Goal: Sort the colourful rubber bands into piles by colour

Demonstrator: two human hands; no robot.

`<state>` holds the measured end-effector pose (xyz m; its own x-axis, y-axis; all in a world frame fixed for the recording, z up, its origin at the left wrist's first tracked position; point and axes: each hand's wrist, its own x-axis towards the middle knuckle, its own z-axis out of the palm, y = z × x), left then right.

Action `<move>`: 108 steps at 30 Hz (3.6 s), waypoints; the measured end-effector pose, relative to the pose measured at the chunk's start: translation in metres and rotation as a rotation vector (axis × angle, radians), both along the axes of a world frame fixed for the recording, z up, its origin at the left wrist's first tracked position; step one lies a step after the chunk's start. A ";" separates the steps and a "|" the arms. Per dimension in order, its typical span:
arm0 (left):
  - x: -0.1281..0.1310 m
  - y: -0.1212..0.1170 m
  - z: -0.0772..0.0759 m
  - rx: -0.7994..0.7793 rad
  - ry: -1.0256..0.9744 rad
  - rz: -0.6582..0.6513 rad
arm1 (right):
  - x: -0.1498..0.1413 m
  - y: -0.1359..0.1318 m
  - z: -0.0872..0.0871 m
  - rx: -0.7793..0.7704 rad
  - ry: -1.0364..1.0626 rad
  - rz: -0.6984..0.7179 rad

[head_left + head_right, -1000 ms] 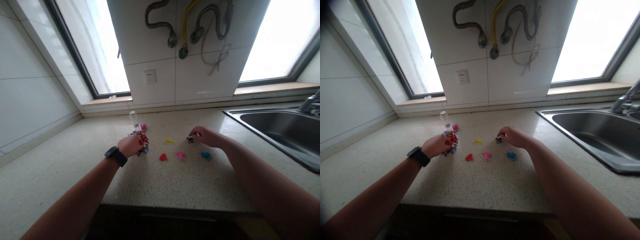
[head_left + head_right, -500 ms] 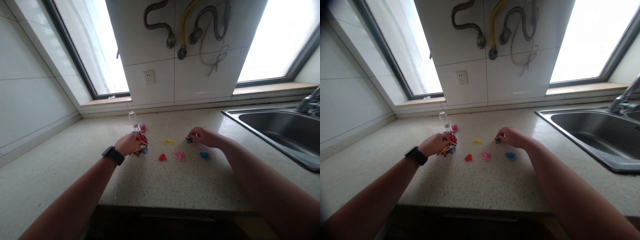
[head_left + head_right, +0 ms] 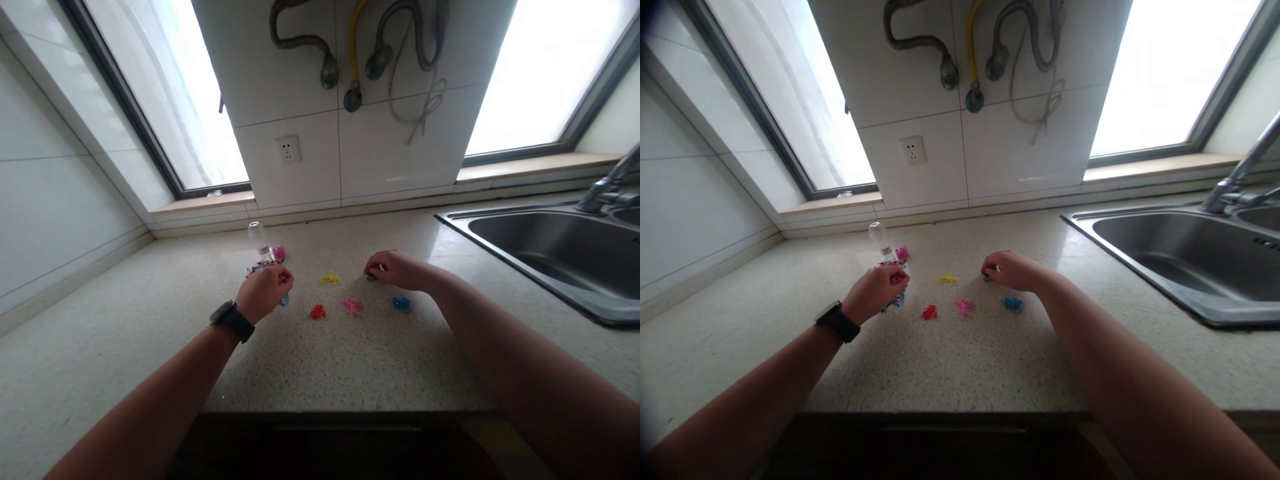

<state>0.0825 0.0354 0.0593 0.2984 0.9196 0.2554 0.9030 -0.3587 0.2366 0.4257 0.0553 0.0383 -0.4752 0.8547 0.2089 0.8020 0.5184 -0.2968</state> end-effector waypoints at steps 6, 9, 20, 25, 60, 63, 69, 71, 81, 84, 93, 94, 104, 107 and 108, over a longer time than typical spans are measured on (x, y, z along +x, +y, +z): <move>0.022 -0.004 -0.009 -0.021 -0.005 -0.084 | -0.003 0.000 -0.001 -0.002 0.000 0.035; 0.035 -0.001 -0.008 -0.008 -0.024 -0.097 | -0.005 -0.004 0.005 0.038 0.018 0.040; 0.051 0.002 -0.020 0.022 -0.006 -0.103 | -0.004 -0.012 0.018 0.237 0.161 -0.079; 0.042 -0.003 -0.018 -0.032 0.051 -0.122 | -0.005 -0.010 0.014 0.210 0.136 -0.080; 0.039 -0.008 -0.025 0.086 -0.070 -0.285 | -0.052 -0.027 0.013 0.157 -0.072 0.178; 0.038 -0.014 -0.021 0.032 -0.072 -0.436 | -0.041 -0.026 0.016 0.167 -0.040 0.153; 0.053 -0.051 -0.011 -0.078 -0.073 -0.934 | -0.029 -0.025 0.020 0.205 -0.020 0.119; 0.061 -0.067 -0.013 -0.127 -0.128 -1.045 | -0.029 -0.025 0.020 0.210 -0.029 0.121; 0.078 -0.107 -0.037 -0.185 -0.132 -1.281 | -0.030 -0.025 0.016 0.202 -0.053 0.131; 0.079 -0.107 -0.038 -0.148 -0.091 -1.270 | -0.031 -0.026 0.016 0.194 -0.070 0.133; 0.078 -0.106 -0.040 -0.163 -0.100 -1.276 | -0.036 -0.027 0.016 0.165 -0.078 0.134; 0.078 -0.106 -0.039 -0.164 -0.099 -1.276 | -0.036 -0.027 0.016 0.160 -0.078 0.132; 0.078 -0.106 -0.039 -0.175 -0.089 -1.267 | -0.037 -0.027 0.016 0.134 -0.057 0.146; 0.078 -0.106 -0.040 -0.167 -0.096 -1.261 | -0.037 -0.028 0.017 0.125 -0.073 0.138; 0.078 -0.107 -0.040 -0.164 -0.096 -1.261 | -0.038 -0.028 0.017 0.123 -0.080 0.137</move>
